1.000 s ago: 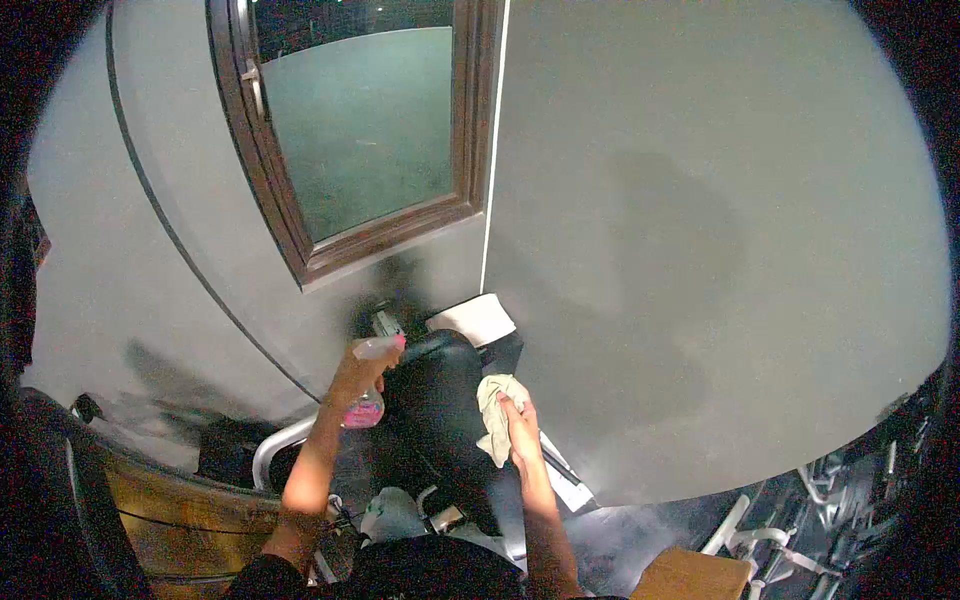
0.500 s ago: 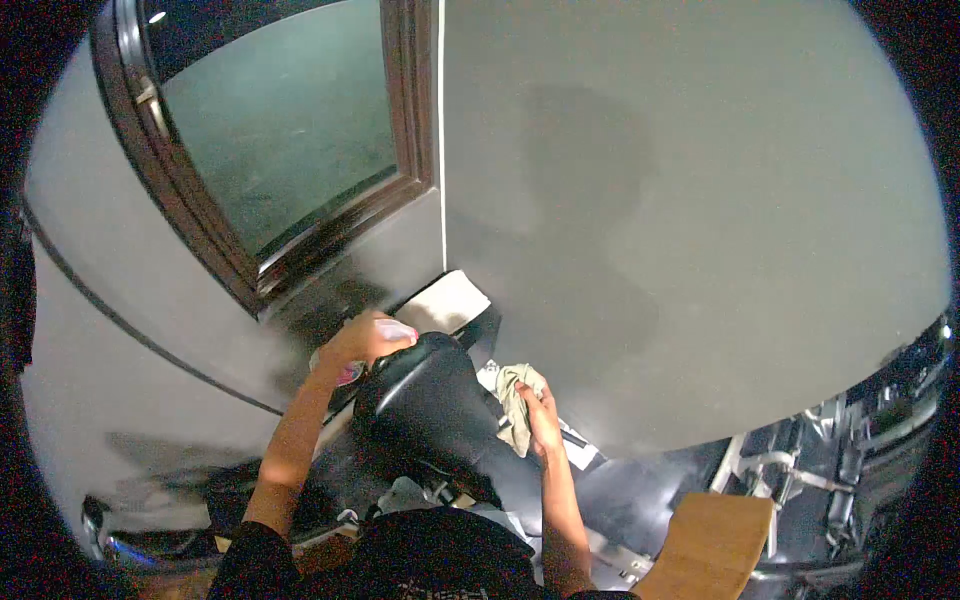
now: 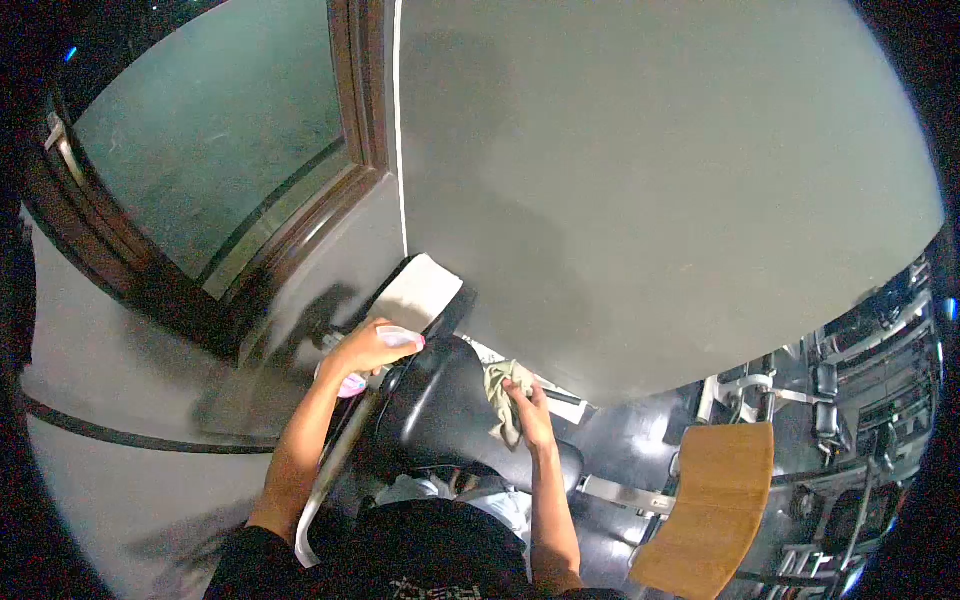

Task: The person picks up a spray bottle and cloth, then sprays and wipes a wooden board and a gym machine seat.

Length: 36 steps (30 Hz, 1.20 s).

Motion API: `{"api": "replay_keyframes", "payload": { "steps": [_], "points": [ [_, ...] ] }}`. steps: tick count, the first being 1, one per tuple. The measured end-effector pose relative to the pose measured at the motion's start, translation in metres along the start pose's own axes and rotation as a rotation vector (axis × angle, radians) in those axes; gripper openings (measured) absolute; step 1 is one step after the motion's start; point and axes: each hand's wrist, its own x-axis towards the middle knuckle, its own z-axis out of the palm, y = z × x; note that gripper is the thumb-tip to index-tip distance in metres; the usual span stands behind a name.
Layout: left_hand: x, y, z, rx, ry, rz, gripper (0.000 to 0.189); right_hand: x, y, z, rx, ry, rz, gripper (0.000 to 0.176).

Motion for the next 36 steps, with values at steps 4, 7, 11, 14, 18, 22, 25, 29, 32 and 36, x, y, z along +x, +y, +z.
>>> {"api": "replay_keyframes", "payload": {
  "steps": [4,7,11,14,18,22,25,29,32,36],
  "points": [
    [-0.020,-0.021,0.010,-0.282,-0.034,0.094,0.039,0.006,-0.023,0.030,-0.282,-0.069,-0.134,0.042],
    [-0.037,-0.036,0.019,-0.424,-0.048,0.092,0.033,0.046,-0.019,0.042,-0.717,-0.093,-0.555,0.043],
    [-0.055,-0.062,0.042,-0.620,-0.004,0.162,0.020,0.071,-0.035,0.077,-0.858,-0.128,-0.519,0.045],
    [-0.059,-0.085,0.056,-0.542,0.048,0.190,0.027,0.091,-0.026,0.095,-1.150,-0.150,-0.428,0.047],
    [-0.071,-0.090,0.060,-0.625,0.077,0.204,0.022,0.084,-0.023,0.111,-1.314,-0.206,-0.554,0.044],
    [-0.078,-0.094,0.062,-0.472,-0.013,0.235,0.024,0.057,-0.032,0.106,-1.235,-0.318,-0.709,0.045],
    [-0.081,-0.090,0.059,-0.342,-0.007,0.413,0.027,0.051,-0.035,0.089,-1.107,-0.459,-0.805,0.047],
    [-0.079,-0.083,0.060,-0.299,-0.110,0.416,0.031,0.071,-0.019,0.064,-1.018,-0.302,-0.767,0.045],
    [-0.056,-0.110,0.086,-0.305,-0.116,0.405,0.032,0.087,-0.016,0.066,-1.094,-0.191,-0.656,0.044],
    [-0.058,-0.087,0.071,-0.344,-0.280,0.188,0.024,0.109,-0.016,0.085,-1.243,-0.167,-0.583,0.046]
  ]
}}
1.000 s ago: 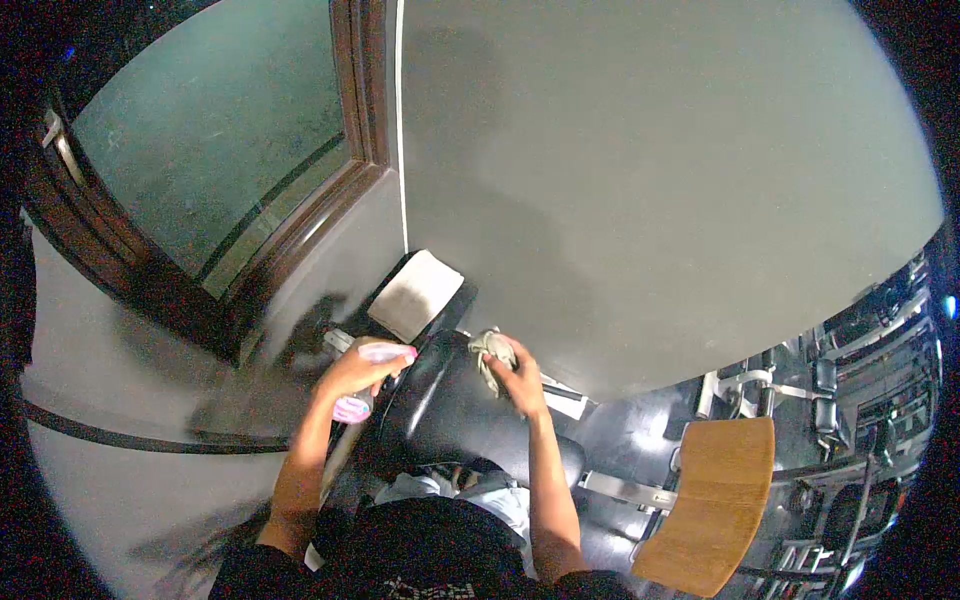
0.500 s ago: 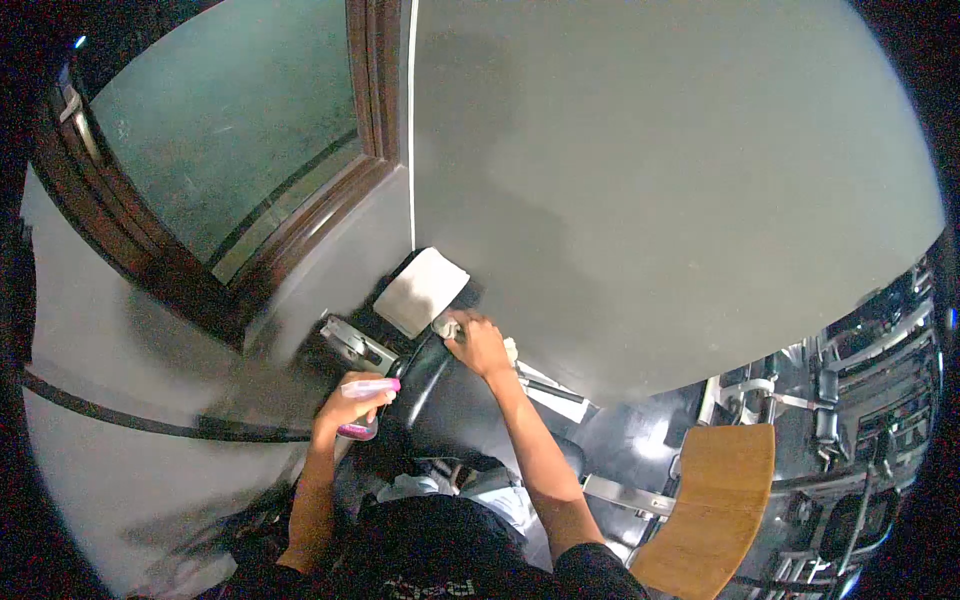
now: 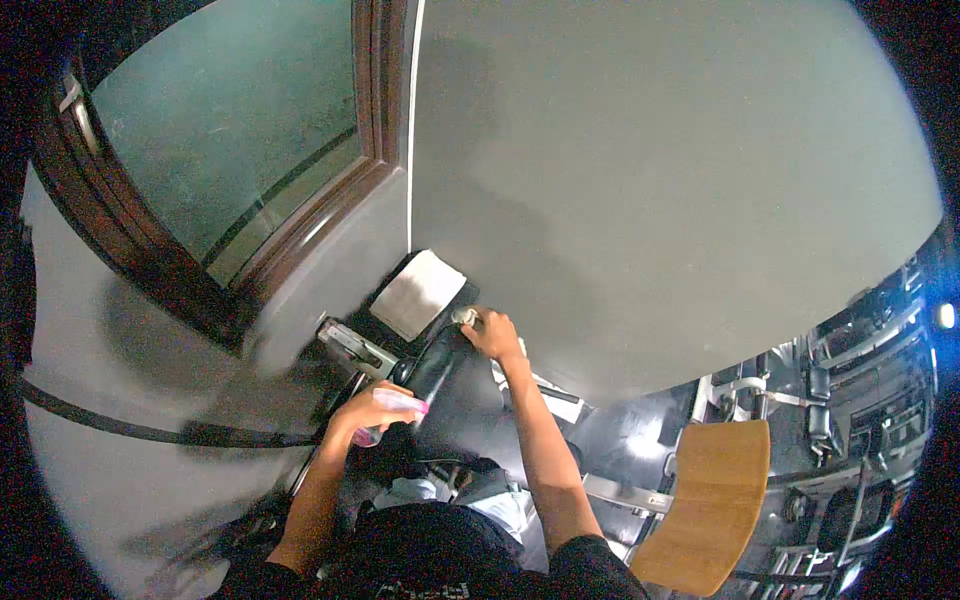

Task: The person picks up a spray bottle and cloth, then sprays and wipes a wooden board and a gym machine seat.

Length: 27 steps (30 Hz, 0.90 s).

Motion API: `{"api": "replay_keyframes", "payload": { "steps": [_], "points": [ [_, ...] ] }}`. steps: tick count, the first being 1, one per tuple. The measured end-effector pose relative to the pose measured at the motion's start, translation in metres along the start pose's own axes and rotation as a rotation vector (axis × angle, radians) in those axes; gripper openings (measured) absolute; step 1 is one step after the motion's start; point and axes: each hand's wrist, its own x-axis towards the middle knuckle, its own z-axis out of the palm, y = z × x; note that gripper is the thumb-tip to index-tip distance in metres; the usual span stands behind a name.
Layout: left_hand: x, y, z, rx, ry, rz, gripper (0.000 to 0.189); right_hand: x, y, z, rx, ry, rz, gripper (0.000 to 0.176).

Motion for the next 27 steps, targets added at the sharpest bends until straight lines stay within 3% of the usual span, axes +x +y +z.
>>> {"api": "replay_keyframes", "payload": {
  "steps": [6,9,14,17,21,22,27],
  "points": [
    [0.001,-0.012,0.000,-0.088,0.018,0.063,0.024,-0.002,-0.034,-0.009,-0.129,-0.116,-0.108,0.048],
    [0.004,-0.019,-0.001,-0.123,0.006,0.076,0.025,-0.029,-0.056,-0.010,0.020,-0.149,-0.187,0.050],
    [0.000,-0.015,-0.004,-0.159,0.004,0.084,0.023,-0.072,-0.074,-0.016,-0.001,-0.087,-0.392,0.051],
    [-0.005,-0.025,0.002,-0.206,0.044,0.129,0.021,-0.070,-0.053,-0.023,0.034,-0.049,-0.357,0.050],
    [-0.008,-0.031,0.007,-0.156,0.145,0.207,0.021,-0.046,-0.049,-0.026,0.010,-0.038,-0.093,0.046],
    [-0.009,-0.032,0.009,-0.084,0.181,0.272,0.021,-0.040,-0.047,-0.023,-0.039,0.064,-0.156,0.044],
    [-0.024,-0.023,0.016,-0.087,0.272,0.247,0.020,-0.026,-0.061,-0.009,-0.088,0.010,-0.119,0.043]
  ]
}}
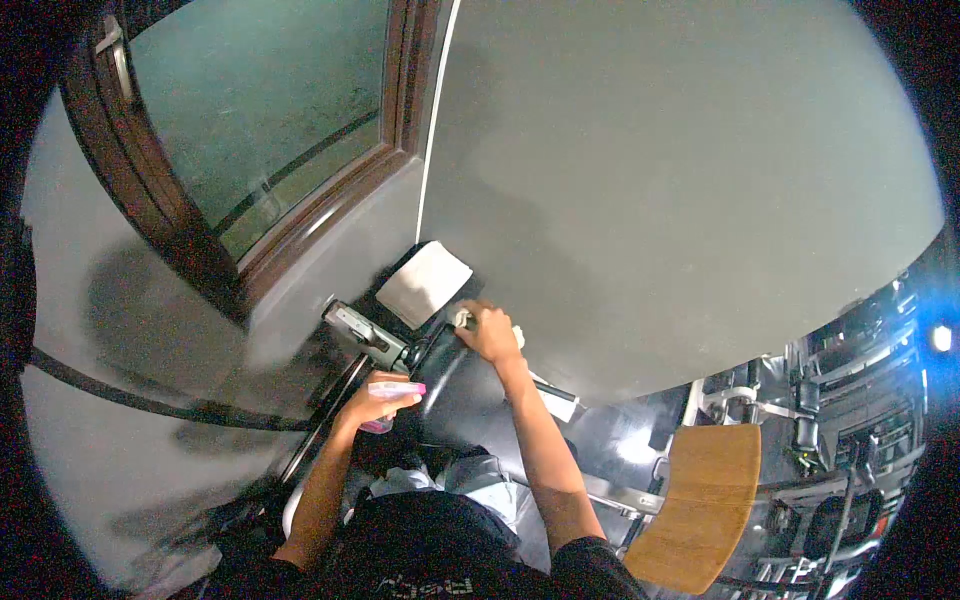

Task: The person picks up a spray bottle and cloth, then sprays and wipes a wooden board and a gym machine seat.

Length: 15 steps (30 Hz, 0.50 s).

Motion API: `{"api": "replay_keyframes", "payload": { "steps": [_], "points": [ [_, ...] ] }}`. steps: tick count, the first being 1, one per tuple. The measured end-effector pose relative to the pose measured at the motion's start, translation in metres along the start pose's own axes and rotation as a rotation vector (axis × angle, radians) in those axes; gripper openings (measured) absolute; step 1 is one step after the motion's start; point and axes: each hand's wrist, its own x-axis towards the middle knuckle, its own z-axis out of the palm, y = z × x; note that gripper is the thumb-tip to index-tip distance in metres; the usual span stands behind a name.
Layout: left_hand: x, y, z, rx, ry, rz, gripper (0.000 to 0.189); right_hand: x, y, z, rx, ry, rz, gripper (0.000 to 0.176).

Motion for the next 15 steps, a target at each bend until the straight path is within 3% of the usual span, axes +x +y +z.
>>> {"api": "replay_keyframes", "payload": {
  "steps": [6,10,15],
  "points": [
    [-0.023,-0.007,0.003,-0.115,0.153,-0.065,0.020,-0.039,-0.033,-0.006,0.099,-0.131,-0.268,0.046],
    [-0.034,0.000,0.005,-0.164,0.255,-0.087,0.020,-0.053,-0.013,-0.016,0.121,-0.198,-0.359,0.051],
    [-0.047,-0.002,0.008,-0.147,0.358,-0.063,0.018,-0.041,0.002,-0.018,0.029,-0.059,-0.226,0.053]
  ]
}}
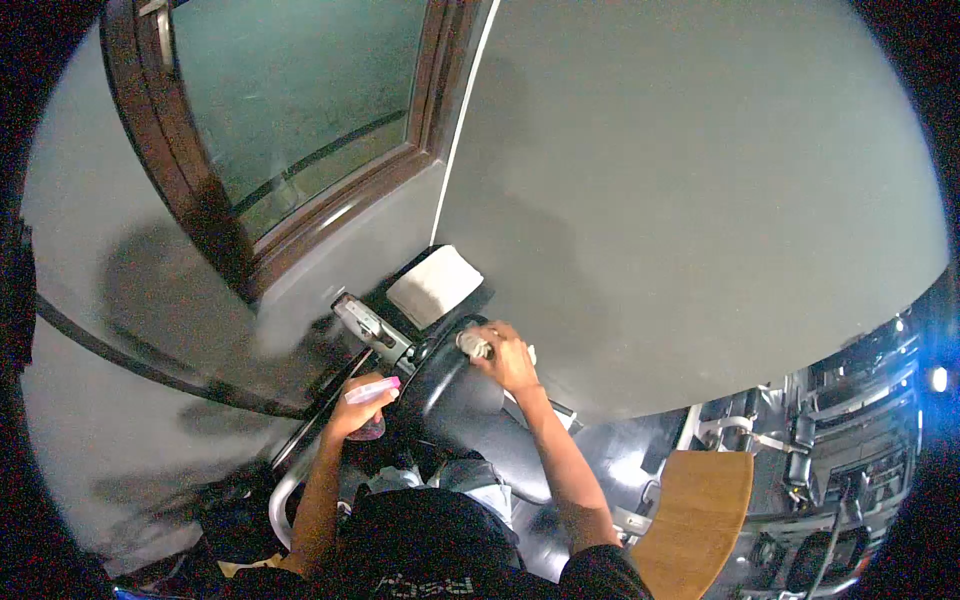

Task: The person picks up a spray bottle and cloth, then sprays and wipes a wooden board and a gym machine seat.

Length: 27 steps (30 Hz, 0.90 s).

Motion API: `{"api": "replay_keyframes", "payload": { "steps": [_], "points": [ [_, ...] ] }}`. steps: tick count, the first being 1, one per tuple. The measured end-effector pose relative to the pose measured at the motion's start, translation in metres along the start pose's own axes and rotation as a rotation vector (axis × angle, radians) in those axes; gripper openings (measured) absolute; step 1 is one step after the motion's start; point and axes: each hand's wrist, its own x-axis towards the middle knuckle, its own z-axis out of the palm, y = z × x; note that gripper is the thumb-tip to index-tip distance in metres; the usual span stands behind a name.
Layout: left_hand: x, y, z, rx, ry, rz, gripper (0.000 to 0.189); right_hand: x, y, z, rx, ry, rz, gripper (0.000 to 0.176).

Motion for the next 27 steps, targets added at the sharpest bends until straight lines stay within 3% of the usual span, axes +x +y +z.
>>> {"api": "replay_keyframes", "payload": {
  "steps": [5,12,17,20,23,27],
  "points": [
    [-0.011,-0.005,-0.005,-0.028,0.050,-0.021,0.017,0.025,-0.011,0.010,-0.008,0.100,0.187,0.042],
    [-0.020,-0.015,0.000,-0.099,0.109,0.030,0.012,0.009,-0.053,0.039,-0.021,0.077,0.007,0.044],
    [-0.028,-0.017,-0.002,-0.159,0.116,-0.017,0.013,-0.018,-0.064,0.020,0.006,-0.038,-0.082,0.044],
    [-0.034,-0.020,-0.009,-0.085,0.138,0.027,0.016,-0.013,-0.028,0.016,0.016,0.033,-0.041,0.051],
    [-0.038,-0.023,-0.012,-0.087,0.171,0.055,0.017,0.006,-0.026,0.011,-0.039,0.125,0.143,0.049],
    [-0.044,-0.019,-0.012,-0.072,0.209,0.011,0.020,0.009,-0.045,0.025,-0.048,0.115,0.176,0.044]
  ]
}}
